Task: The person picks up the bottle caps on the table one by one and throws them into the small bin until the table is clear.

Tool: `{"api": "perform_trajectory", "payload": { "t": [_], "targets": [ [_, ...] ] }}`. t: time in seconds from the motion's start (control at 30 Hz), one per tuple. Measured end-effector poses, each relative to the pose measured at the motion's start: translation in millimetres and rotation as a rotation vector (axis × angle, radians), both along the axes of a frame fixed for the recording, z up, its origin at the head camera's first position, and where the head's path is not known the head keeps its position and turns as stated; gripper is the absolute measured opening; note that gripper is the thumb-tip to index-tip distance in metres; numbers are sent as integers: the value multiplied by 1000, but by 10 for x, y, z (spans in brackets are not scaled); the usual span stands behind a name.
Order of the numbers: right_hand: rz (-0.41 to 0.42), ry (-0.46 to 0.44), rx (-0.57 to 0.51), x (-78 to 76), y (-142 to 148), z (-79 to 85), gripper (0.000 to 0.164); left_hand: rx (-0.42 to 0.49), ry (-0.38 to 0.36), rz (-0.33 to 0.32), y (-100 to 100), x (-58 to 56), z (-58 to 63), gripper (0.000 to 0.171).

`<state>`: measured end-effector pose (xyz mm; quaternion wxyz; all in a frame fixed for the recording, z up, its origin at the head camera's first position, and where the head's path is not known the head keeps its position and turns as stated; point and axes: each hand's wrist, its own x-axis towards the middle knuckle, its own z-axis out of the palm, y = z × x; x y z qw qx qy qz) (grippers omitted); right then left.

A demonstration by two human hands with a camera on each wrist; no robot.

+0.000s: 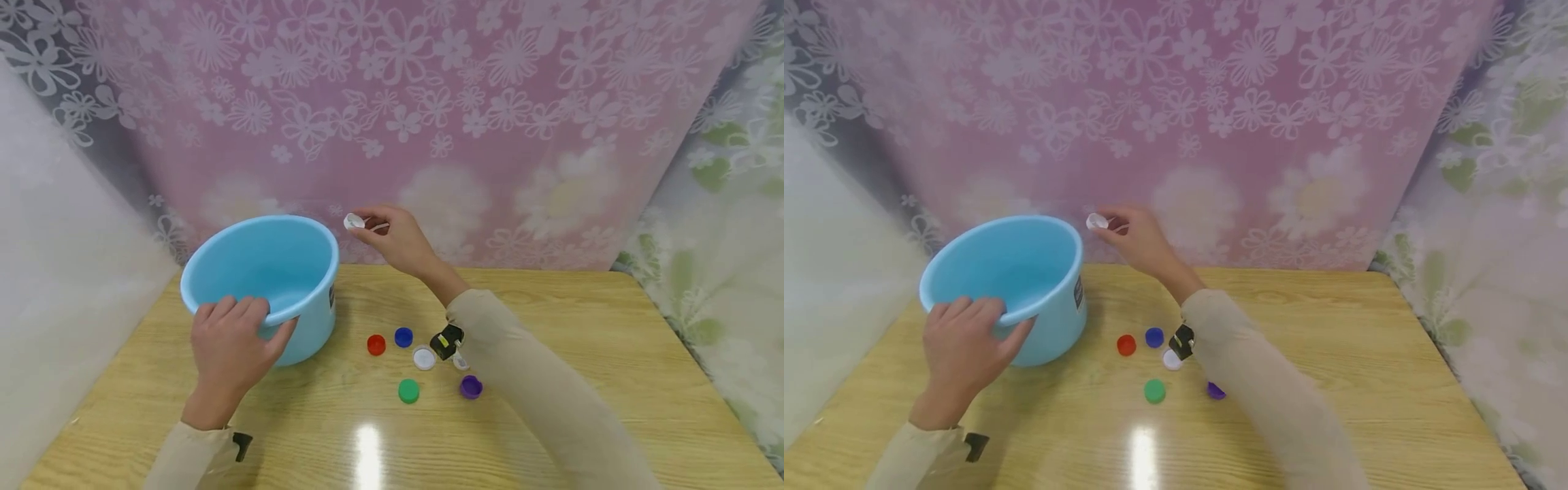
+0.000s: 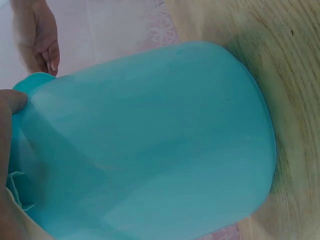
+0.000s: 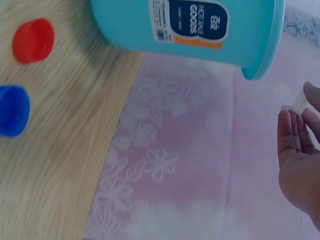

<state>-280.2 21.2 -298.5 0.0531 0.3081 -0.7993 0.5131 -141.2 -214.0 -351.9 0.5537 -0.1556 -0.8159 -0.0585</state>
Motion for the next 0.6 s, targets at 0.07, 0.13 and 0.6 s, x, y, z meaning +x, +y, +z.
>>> {"api": "perform_trajectory", "payload": {
  "t": [0.07, 0.13, 0.6],
  "targets": [
    [21, 10, -21, 11, -82, 16, 36, -1, 1, -1, 9, -3, 13, 45],
    [40, 18, -37, 27, -159, 31, 37, -3, 1, -4, 14, -6, 16, 44],
    [108, -44, 59, 139, -586, 39, 39, -4, -36, 7, -24, -12, -37, 43]
  ]
}}
